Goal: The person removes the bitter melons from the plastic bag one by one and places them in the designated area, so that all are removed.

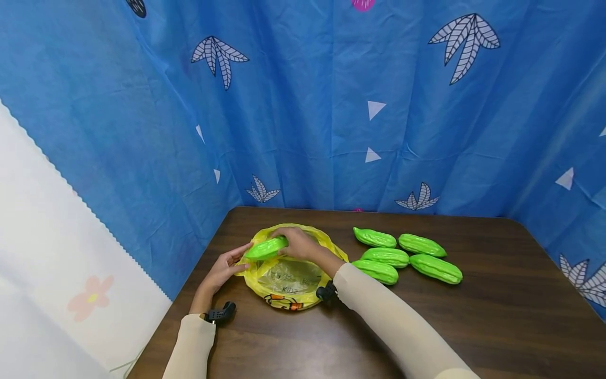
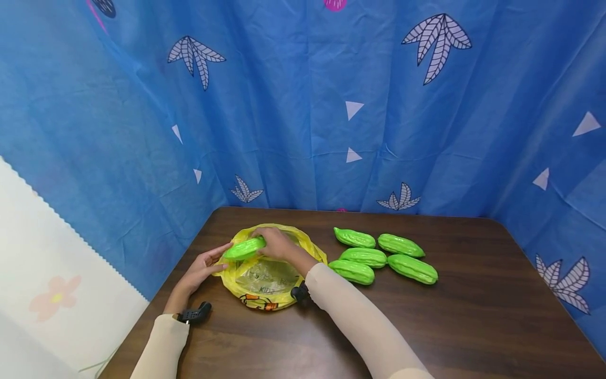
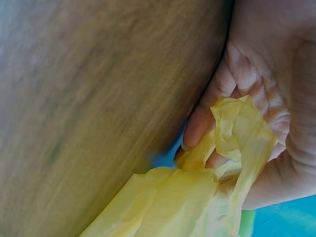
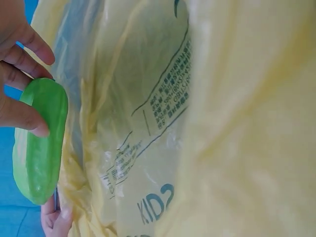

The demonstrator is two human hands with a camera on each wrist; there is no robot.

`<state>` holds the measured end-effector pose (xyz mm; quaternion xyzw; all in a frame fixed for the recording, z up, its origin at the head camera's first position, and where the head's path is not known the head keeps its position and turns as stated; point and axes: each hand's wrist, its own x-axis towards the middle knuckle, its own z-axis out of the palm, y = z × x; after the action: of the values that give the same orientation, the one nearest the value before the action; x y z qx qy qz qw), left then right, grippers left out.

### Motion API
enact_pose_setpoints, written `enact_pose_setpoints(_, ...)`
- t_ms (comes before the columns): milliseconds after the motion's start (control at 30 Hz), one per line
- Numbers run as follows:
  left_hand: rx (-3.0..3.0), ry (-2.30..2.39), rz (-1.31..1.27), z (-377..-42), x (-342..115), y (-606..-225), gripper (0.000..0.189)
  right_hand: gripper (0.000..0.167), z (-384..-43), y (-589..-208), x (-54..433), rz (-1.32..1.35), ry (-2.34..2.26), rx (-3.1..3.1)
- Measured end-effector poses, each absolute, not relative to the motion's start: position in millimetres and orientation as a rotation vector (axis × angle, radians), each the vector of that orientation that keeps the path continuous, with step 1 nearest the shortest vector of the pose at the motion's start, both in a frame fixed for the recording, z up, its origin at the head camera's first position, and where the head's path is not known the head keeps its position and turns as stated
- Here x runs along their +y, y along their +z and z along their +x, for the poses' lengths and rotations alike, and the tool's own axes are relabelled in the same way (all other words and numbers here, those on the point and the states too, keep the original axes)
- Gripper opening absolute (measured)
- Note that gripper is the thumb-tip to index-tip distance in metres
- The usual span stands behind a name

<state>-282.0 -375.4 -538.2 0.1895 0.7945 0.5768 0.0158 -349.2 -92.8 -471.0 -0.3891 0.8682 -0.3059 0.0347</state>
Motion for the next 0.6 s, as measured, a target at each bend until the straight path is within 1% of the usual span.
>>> enact_pose_setpoints(300,2.522,1.783,0.467,-281,-372,-540,0.059,0.042,-337,-458,-85,-1.225,-0.98,2.693)
enact_pose_setpoints(600,2.529,1.773,0.454,-279,-371,-537,0.058,0.042,-327,-451,-75,-1.271,-1.031,2.677)
